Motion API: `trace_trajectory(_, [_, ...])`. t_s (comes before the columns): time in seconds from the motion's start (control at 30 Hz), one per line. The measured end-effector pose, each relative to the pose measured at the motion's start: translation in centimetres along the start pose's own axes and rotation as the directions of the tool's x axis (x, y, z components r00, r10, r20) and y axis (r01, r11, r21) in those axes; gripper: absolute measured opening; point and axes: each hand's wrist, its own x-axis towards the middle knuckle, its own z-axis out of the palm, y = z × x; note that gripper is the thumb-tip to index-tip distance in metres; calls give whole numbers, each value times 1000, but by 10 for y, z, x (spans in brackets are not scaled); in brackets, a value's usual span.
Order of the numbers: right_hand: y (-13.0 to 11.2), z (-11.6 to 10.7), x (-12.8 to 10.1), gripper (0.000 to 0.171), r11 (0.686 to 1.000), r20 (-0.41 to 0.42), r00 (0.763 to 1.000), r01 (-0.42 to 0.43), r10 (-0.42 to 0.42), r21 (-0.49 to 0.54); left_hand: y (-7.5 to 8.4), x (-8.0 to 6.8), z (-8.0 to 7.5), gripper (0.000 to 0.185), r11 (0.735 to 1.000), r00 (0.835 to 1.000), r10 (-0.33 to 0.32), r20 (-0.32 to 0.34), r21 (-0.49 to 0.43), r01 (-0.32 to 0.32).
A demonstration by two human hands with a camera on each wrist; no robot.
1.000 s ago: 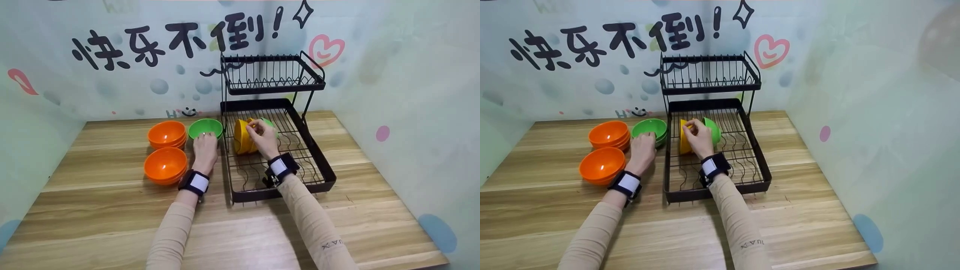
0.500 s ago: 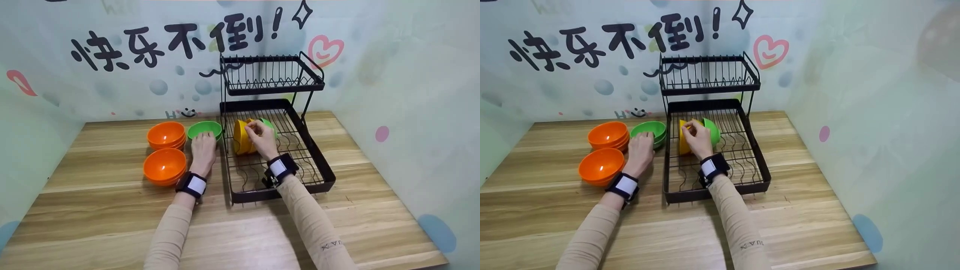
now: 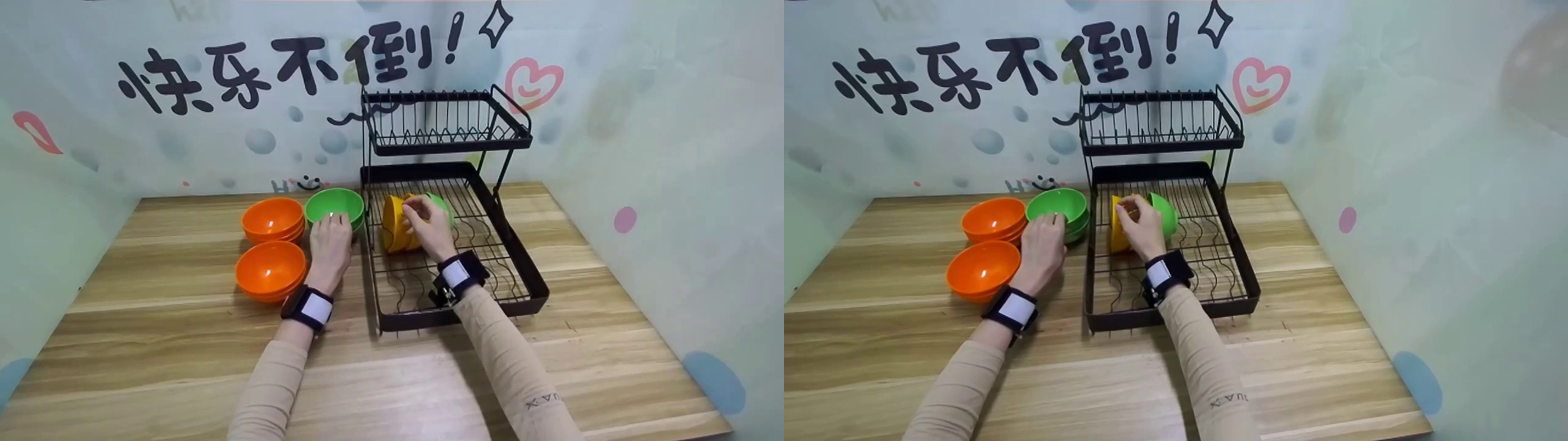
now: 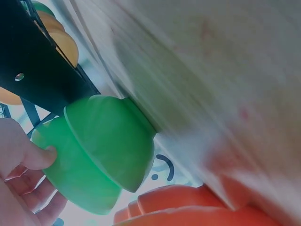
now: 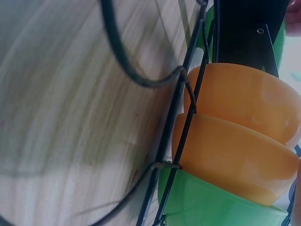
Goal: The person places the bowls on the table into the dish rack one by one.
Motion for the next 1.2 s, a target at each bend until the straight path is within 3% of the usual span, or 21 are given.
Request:
trace_trajectory(0.33, [-1, 1, 1, 25, 998, 38, 998, -42, 40, 46, 3, -2, -11, 23, 999, 996, 49, -77, -18, -50])
trace_trajectory(0.73, [0, 2, 0, 31, 993, 55, 997, -60, 54, 105, 8, -7, -15, 26, 990, 971, 133, -197, -29, -141])
trace_trajectory(0.97, [-2, 1, 0, 35, 988, 84, 994, -75, 63, 138, 11, -11, -17, 29, 976, 942, 200, -269, -30, -216])
trace_trajectory(1.2, [-5, 1, -1, 37, 983, 110, 992, -78, 60, 165, 15, -12, -14, 25, 956, 897, 265, -355, -28, -293])
